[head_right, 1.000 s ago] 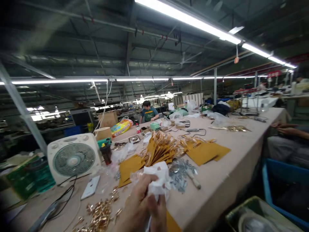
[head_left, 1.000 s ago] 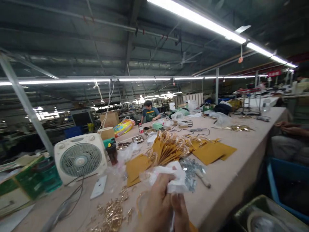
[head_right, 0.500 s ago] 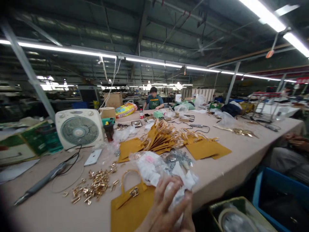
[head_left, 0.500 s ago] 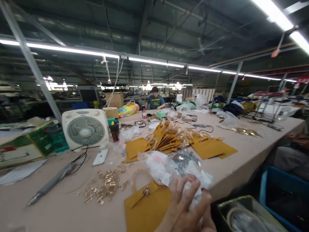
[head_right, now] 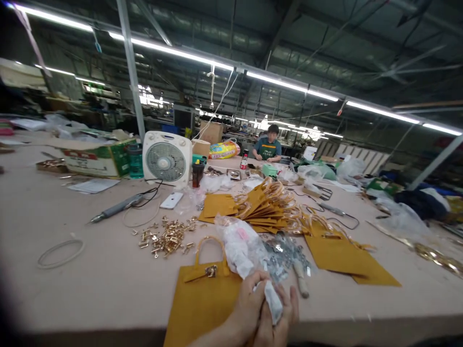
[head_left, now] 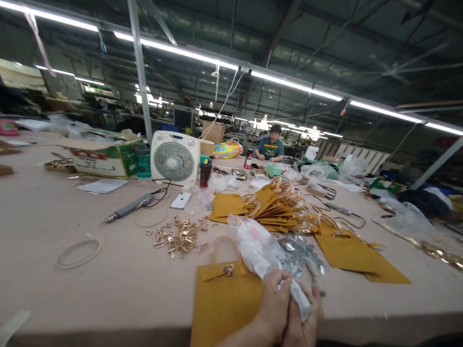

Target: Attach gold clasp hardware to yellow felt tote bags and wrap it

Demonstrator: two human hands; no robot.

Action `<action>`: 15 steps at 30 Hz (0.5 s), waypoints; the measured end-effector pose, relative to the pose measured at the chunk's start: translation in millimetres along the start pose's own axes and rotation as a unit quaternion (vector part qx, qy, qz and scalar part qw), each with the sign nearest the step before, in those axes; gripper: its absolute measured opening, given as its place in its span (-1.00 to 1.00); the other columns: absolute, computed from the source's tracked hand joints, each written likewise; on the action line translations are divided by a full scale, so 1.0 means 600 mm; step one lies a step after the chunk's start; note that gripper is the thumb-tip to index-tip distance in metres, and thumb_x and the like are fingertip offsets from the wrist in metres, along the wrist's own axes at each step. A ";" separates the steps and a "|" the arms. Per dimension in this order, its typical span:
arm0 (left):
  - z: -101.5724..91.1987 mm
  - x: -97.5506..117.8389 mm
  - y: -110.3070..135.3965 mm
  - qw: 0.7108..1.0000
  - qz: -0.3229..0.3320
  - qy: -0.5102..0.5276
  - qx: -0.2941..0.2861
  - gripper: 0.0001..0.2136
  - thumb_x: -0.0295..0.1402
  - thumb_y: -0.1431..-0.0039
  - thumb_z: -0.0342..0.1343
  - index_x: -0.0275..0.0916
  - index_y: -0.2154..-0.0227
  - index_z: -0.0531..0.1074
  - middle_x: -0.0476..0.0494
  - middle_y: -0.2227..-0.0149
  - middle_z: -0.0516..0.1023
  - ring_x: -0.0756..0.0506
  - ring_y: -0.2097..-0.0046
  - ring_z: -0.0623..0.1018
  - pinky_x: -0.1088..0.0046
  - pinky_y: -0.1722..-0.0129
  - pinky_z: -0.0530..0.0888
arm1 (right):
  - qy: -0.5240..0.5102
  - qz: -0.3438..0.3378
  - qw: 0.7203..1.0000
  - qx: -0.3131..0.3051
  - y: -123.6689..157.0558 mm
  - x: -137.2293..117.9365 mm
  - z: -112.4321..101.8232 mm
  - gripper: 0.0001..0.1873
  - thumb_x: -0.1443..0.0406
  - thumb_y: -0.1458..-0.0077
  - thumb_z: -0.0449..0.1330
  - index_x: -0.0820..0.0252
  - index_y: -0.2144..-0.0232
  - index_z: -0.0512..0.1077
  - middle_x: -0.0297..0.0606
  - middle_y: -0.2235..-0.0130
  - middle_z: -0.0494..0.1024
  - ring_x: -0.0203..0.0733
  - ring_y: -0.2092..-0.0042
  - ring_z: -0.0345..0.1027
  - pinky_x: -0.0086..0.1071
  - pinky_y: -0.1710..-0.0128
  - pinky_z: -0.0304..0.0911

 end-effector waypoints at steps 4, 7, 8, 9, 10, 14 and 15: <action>-0.010 -0.070 -0.012 0.973 -0.119 0.182 0.082 -0.70 -0.14 0.05 0.38 -0.18 0.36 0.45 -0.02 0.45 0.48 -0.11 0.34 0.52 0.39 0.25 0.44 | 0.015 -0.019 0.999 -0.033 0.006 -0.019 0.021 -0.20 -0.04 -0.23 0.24 0.08 -0.40 0.17 -0.04 -0.33 0.34 0.30 -0.35 0.21 0.09 -0.19 0.33; -0.018 -0.088 -0.015 0.948 -0.172 0.238 0.124 -0.68 -0.11 0.04 0.38 -0.18 0.47 0.39 0.02 0.56 0.40 -0.09 0.39 0.51 0.43 0.30 0.45 | 0.012 -0.015 0.995 -0.098 0.023 -0.012 0.048 -0.35 -0.07 -0.31 0.12 0.07 -0.31 0.30 -0.08 -0.33 0.36 0.25 -0.37 0.17 0.10 -0.31 0.19; -0.019 -0.089 -0.013 0.942 -0.180 0.251 0.129 -0.67 -0.09 0.02 0.37 -0.18 0.47 0.38 0.01 0.57 0.40 -0.10 0.39 0.52 0.43 0.30 0.46 | 0.020 -0.015 0.994 -0.105 0.027 -0.005 0.049 -0.36 -0.08 -0.31 0.12 0.08 -0.30 0.31 -0.07 -0.34 0.35 0.23 -0.38 0.17 0.09 -0.32 0.17; -0.018 -0.088 -0.010 0.938 -0.185 0.265 0.124 -0.66 -0.06 -0.01 0.35 -0.18 0.45 0.40 0.00 0.56 0.42 -0.11 0.37 0.55 0.42 0.28 0.49 | 0.032 -0.012 0.994 -0.105 0.028 0.005 0.046 -0.35 -0.07 -0.31 0.14 0.08 -0.30 0.30 -0.06 -0.34 0.35 0.22 -0.38 0.17 0.07 -0.33 0.16; -0.016 -0.086 -0.005 0.935 -0.185 0.281 0.115 -0.65 -0.02 -0.03 0.34 -0.19 0.40 0.44 -0.04 0.52 0.47 -0.13 0.33 0.58 0.41 0.25 0.51 | 0.044 -0.007 0.994 -0.103 0.028 0.016 0.041 -0.34 -0.08 -0.30 0.16 0.10 -0.30 0.29 -0.04 -0.34 0.35 0.22 -0.36 0.20 0.06 -0.31 0.18; -0.009 -0.067 0.025 0.940 -0.156 0.297 0.054 -0.46 0.06 -0.06 0.33 -0.24 0.04 0.51 -0.25 0.12 0.64 -0.23 0.02 0.62 0.31 -0.05 0.53 | 0.067 0.021 0.991 -0.112 0.012 0.056 0.025 -0.26 -0.12 -0.22 0.24 0.21 -0.24 0.32 0.10 -0.24 0.46 0.26 -0.23 0.38 0.03 -0.15 0.35; -0.010 -0.061 0.032 0.949 -0.143 0.280 0.037 -0.39 0.07 -0.06 0.33 -0.24 -0.06 0.48 -0.28 0.00 0.62 -0.25 -0.09 0.58 0.31 -0.13 0.49 | 0.063 0.027 0.992 -0.107 0.006 0.062 0.020 -0.27 -0.13 -0.20 0.24 0.22 -0.21 0.34 0.11 -0.20 0.49 0.25 -0.19 0.42 0.01 -0.11 0.38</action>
Point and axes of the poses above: each hand's wrist, its own y-axis away from the middle knuckle, its own z-axis out of the palm, x = y × z, the point moved 10 cm from there along -y, towards the middle knuckle
